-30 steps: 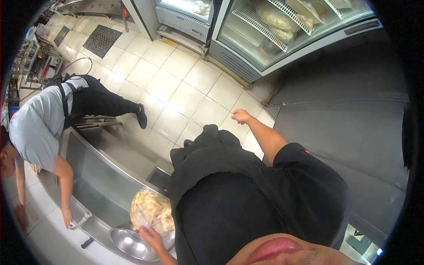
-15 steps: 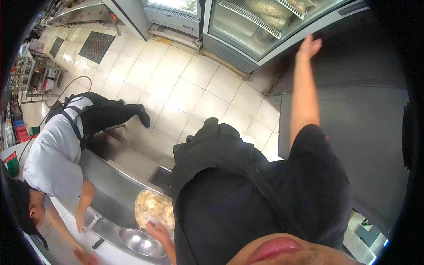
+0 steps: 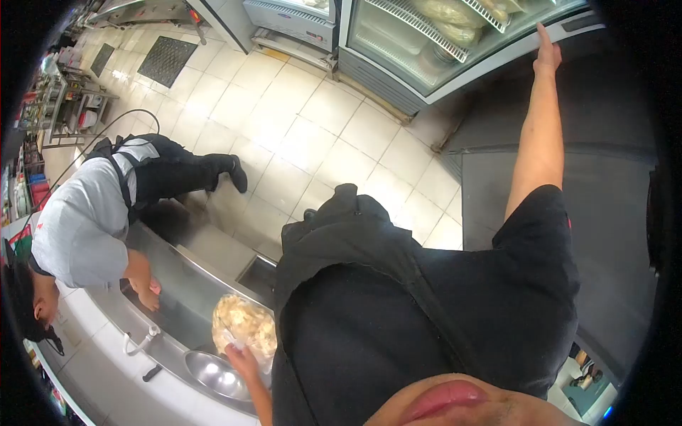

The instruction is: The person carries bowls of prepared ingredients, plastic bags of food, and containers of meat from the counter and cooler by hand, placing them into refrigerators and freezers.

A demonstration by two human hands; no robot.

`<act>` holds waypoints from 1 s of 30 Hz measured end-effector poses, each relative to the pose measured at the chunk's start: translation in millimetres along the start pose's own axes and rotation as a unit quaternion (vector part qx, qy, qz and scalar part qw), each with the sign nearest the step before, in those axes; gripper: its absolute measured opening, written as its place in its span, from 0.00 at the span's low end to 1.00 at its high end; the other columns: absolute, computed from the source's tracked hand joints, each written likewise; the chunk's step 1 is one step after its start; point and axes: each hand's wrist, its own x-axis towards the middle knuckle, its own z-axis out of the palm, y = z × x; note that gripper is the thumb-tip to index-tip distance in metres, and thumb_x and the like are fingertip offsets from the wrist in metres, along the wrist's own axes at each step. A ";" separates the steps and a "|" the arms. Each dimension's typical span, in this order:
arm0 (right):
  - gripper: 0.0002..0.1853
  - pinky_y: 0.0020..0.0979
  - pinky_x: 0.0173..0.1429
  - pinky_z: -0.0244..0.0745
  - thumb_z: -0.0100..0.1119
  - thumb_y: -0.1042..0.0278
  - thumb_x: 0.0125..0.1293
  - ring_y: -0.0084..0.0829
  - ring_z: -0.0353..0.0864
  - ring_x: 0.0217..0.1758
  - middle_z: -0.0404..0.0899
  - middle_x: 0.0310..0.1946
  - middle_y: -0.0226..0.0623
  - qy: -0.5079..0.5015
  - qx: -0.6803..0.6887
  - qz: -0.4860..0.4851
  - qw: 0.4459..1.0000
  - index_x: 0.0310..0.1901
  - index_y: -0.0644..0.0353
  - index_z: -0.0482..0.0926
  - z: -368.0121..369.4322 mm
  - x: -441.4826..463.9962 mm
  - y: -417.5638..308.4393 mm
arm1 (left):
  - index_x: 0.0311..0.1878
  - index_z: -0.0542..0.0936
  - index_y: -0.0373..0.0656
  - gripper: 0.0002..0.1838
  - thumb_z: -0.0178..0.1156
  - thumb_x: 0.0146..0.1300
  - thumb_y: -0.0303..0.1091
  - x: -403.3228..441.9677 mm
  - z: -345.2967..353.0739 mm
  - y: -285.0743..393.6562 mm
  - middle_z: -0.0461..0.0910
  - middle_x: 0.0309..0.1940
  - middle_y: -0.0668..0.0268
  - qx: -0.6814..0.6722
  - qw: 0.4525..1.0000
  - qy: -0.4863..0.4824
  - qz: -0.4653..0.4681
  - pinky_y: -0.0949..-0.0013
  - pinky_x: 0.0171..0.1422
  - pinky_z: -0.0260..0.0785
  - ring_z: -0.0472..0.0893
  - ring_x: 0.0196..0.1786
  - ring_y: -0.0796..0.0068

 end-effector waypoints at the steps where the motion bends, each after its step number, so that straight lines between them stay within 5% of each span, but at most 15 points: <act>1: 0.36 0.32 0.62 0.66 0.75 0.57 0.48 0.30 0.73 0.57 0.76 0.55 0.38 -0.008 0.010 -0.010 1.000 0.55 0.71 0.74 0.8 1.4 5.0 | 0.53 0.67 0.32 0.21 0.56 0.55 0.23 1.1 0.3 -1.4 0.71 0.39 0.53 -0.006 1.000 -0.002 0.000 0.61 0.48 0.67 0.72 0.40 0.61; 4: 0.35 0.31 0.61 0.66 0.75 0.58 0.49 0.29 0.74 0.58 0.76 0.56 0.39 -0.002 0.003 -0.045 0.999 0.55 0.72 0.74 -0.2 -20.4 6.0 | 0.53 0.67 0.32 0.21 0.57 0.54 0.23 -2.3 7.6 -22.6 0.71 0.39 0.52 -0.058 0.998 0.006 0.016 0.61 0.49 0.68 0.73 0.41 0.60; 11: 0.25 0.32 0.46 0.75 0.78 0.58 0.47 0.28 0.80 0.37 0.84 0.39 0.41 0.040 -0.073 -0.092 0.992 0.40 0.70 0.83 -14.9 -123.8 19.7 | 0.57 0.67 0.32 0.26 0.61 0.53 0.24 -15.7 30.2 -49.2 0.74 0.46 0.48 -0.002 1.000 -0.008 0.015 0.60 0.55 0.68 0.76 0.47 0.56; 15: 0.17 0.33 0.42 0.80 0.74 0.75 0.50 0.29 0.81 0.33 0.82 0.35 0.48 0.036 -0.030 -0.173 0.984 0.34 0.78 0.77 4.2 -236.0 -32.2 | 0.57 0.67 0.35 0.26 0.61 0.53 0.26 -8.9 -12.6 -79.5 0.77 0.39 0.50 -0.003 1.000 -0.024 -0.008 0.61 0.46 0.70 0.78 0.40 0.57; 20: 0.27 0.33 0.47 0.78 0.74 0.72 0.51 0.32 0.80 0.41 0.78 0.44 0.50 -0.056 0.088 -0.226 0.969 0.46 0.77 0.69 37.7 -327.6 -67.8 | 0.51 0.66 0.38 0.21 0.60 0.54 0.28 -15.5 -14.5 -58.3 0.77 0.35 0.48 -0.004 0.998 -0.055 -0.032 0.58 0.44 0.70 0.79 0.39 0.53; 23: 0.34 0.34 0.49 0.78 0.76 0.69 0.49 0.33 0.79 0.44 0.75 0.44 0.52 -0.069 -0.040 -0.247 0.966 0.49 0.76 0.63 58.2 -358.0 -67.6 | 0.54 0.65 0.38 0.22 0.58 0.57 0.29 -14.5 -16.7 -59.0 0.78 0.36 0.48 -0.029 0.996 -0.063 -0.051 0.58 0.45 0.70 0.80 0.40 0.53; 26: 0.37 0.36 0.47 0.78 0.78 0.66 0.44 0.35 0.78 0.44 0.74 0.42 0.51 -0.083 0.057 -0.228 0.968 0.48 0.75 0.61 76.4 -398.3 -80.7 | 0.56 0.65 0.39 0.22 0.57 0.59 0.29 -21.1 -16.2 -79.4 0.78 0.36 0.48 -0.089 0.993 -0.055 -0.052 0.58 0.46 0.70 0.80 0.40 0.54; 30: 0.42 0.39 0.47 0.78 0.79 0.62 0.41 0.39 0.78 0.43 0.73 0.42 0.52 -0.092 -0.030 -0.193 0.976 0.49 0.75 0.59 98.1 -453.4 -100.0 | 0.56 0.65 0.40 0.21 0.57 0.60 0.29 -27.2 -9.1 -126.4 0.78 0.37 0.50 -0.168 0.984 -0.050 -0.045 0.59 0.46 0.70 0.80 0.41 0.56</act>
